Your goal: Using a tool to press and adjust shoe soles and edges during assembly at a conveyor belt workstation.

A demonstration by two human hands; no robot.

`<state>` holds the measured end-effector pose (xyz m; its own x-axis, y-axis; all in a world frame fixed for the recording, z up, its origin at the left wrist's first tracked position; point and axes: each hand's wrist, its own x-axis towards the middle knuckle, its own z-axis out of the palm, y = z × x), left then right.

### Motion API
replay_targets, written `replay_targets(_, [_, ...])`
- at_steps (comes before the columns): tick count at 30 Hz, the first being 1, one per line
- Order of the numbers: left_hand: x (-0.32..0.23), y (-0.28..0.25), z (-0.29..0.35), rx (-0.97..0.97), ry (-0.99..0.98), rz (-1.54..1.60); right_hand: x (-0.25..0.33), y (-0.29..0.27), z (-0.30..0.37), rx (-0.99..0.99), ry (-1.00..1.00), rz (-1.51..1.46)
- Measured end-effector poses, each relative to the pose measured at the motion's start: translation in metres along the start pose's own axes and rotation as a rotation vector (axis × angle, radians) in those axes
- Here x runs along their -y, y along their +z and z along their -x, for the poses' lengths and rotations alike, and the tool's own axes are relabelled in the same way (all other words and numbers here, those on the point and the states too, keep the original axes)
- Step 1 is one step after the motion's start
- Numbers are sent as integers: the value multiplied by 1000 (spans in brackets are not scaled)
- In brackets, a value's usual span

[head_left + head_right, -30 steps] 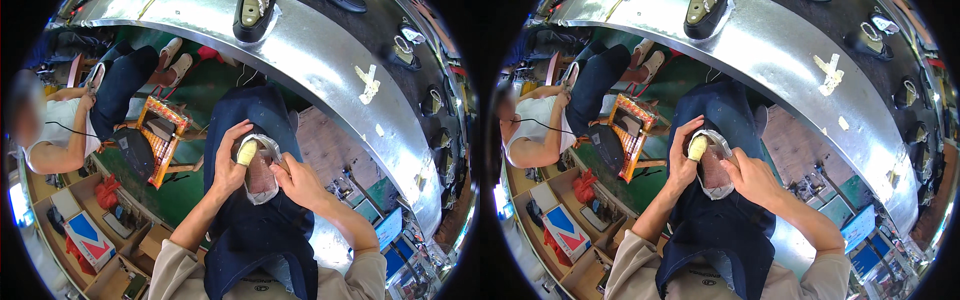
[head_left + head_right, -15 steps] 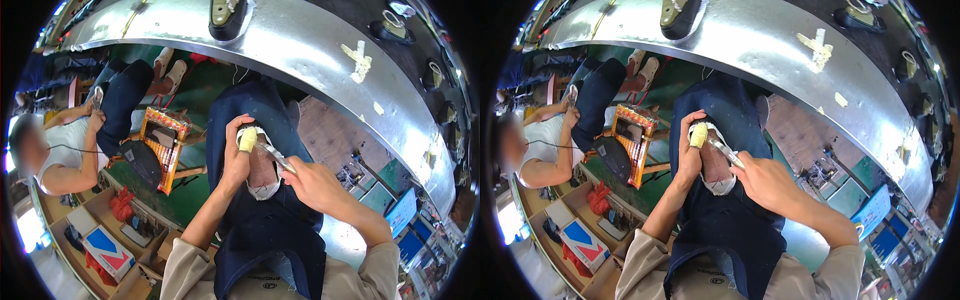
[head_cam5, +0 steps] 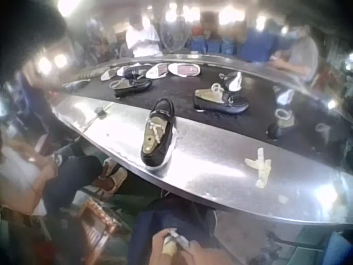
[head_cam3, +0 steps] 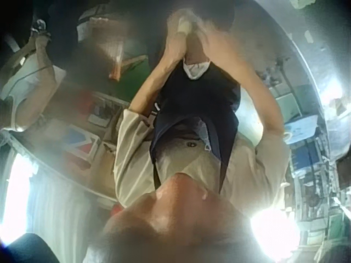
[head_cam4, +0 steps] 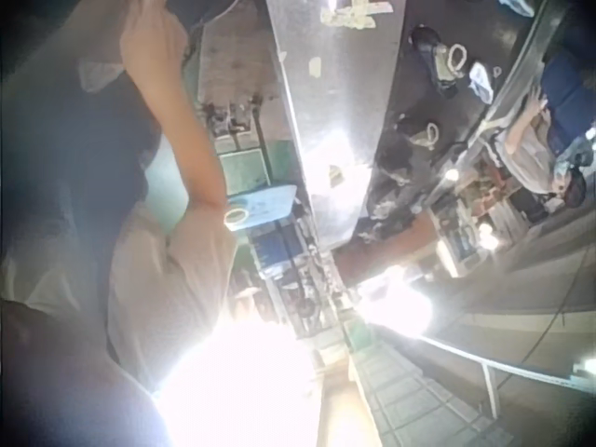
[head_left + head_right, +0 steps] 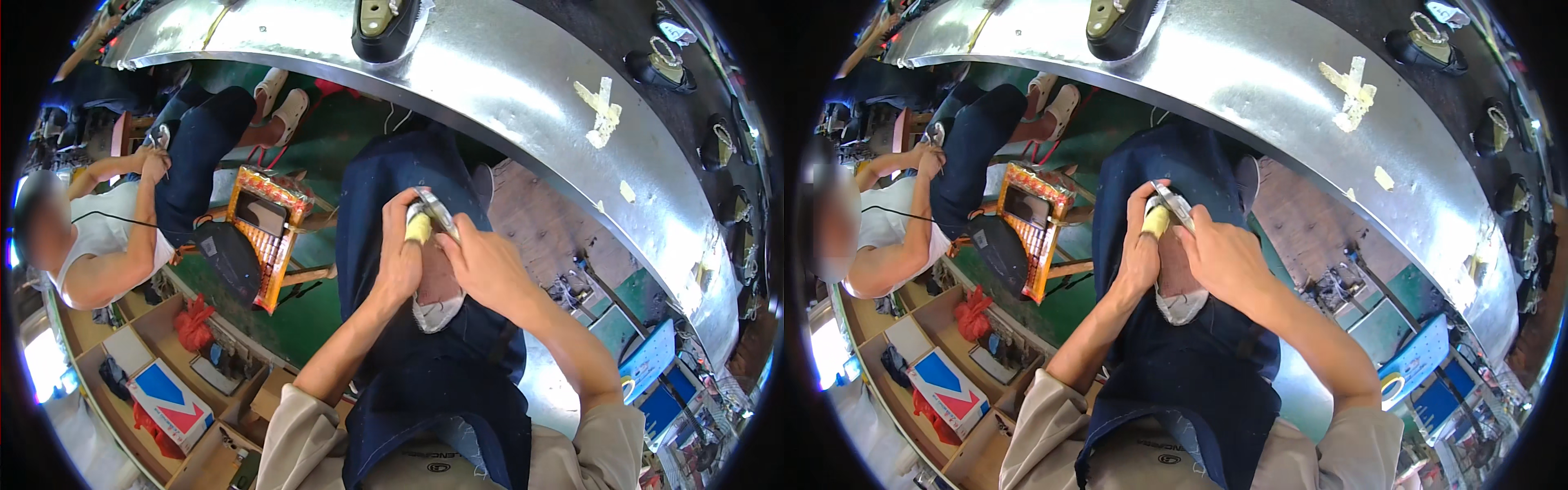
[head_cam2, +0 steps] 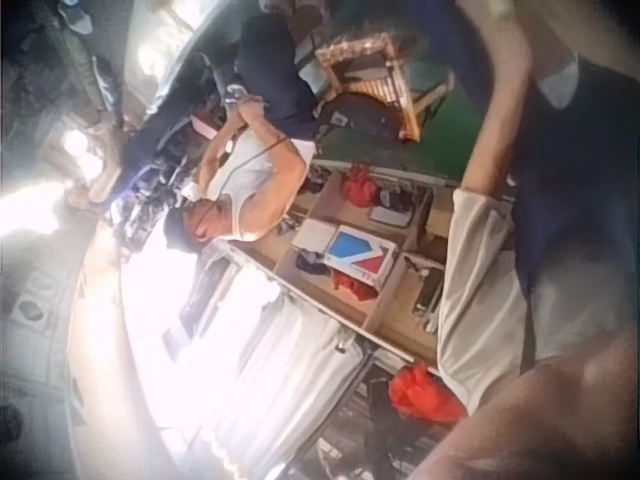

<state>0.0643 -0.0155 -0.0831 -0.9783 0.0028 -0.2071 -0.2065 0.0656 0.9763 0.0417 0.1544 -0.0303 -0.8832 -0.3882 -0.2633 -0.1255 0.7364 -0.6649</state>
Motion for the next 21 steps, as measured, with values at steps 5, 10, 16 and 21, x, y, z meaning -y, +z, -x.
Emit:
replay_targets(5, [-6,-35,17,-10,-179,-42,-7,-42,13,279,32,-99])
replay_targets(10, [-27,-45,9,109,-214,-273,6,-52,29,320,-450,458])
replay_targets(16, [-20,-36,13,49,-136,-365,19,-43,23,407,-688,459])
replay_targets(21, [-38,-29,18,93,-222,-369,31,-39,49,405,-444,593])
